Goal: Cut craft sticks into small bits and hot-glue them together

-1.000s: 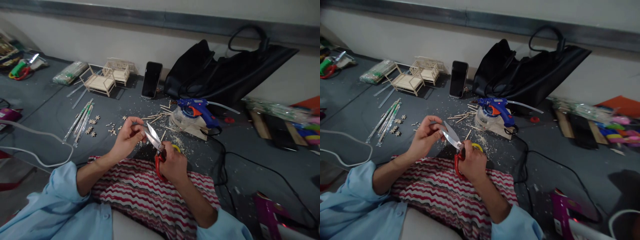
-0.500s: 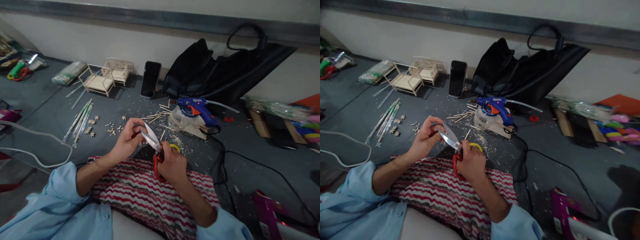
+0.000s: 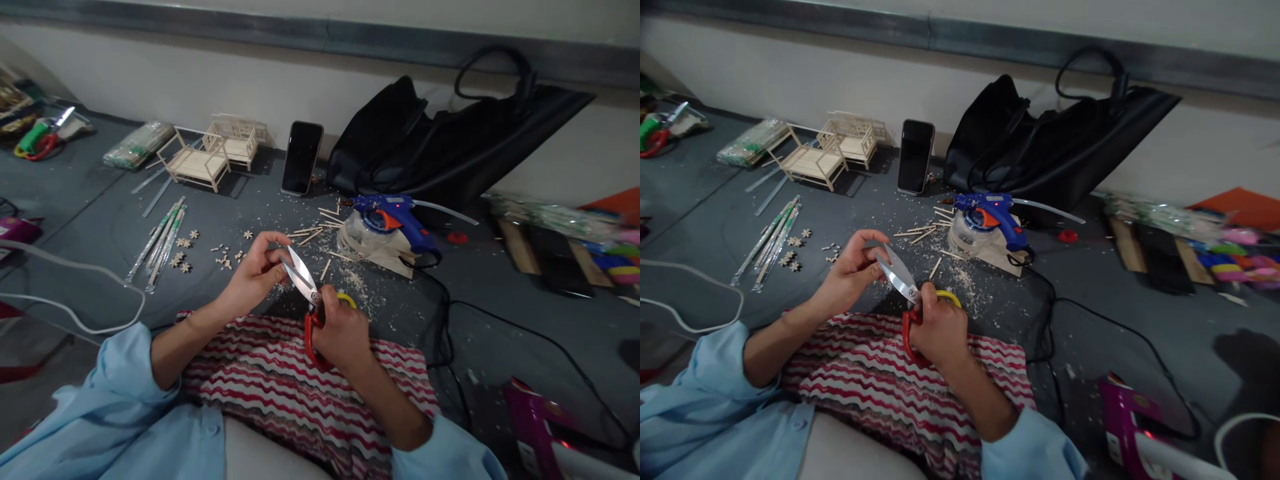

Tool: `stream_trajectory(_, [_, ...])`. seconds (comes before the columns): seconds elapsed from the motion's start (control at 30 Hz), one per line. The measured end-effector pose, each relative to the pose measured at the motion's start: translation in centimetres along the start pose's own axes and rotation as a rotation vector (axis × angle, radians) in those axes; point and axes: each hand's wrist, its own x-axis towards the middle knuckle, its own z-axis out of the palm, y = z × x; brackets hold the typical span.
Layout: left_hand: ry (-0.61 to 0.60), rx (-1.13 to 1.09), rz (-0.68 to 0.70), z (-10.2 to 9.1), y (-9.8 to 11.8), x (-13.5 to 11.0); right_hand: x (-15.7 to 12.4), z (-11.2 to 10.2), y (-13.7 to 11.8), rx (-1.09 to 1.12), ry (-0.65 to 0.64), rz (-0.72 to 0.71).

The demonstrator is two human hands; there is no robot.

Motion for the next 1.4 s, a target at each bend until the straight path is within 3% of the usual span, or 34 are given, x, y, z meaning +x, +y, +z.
stream_trajectory(0.27, [-0.004,-0.078,-0.061,0.1,0.2,0.4,-0.1,0.7,0.5,0.115,0.006,0.003])
stream_trajectory(0.47, [-0.054,-0.124,-0.018,-0.1,0.1,0.6,0.3,0.3,1.3,0.278,0.082,0.011])
stream_trajectory(0.63, [-0.077,-0.143,-0.035,-0.3,-0.2,0.5,0.4,0.1,0.9,0.158,0.068,-0.045])
stream_trajectory(0.9, [-0.061,-0.137,-0.075,-0.2,0.2,0.6,0.3,-0.4,0.3,-0.036,0.041,-0.016])
stream_trajectory(1.4, [-0.051,-0.178,-0.088,-0.3,-0.1,0.7,0.2,-0.4,0.3,0.058,-0.054,-0.004])
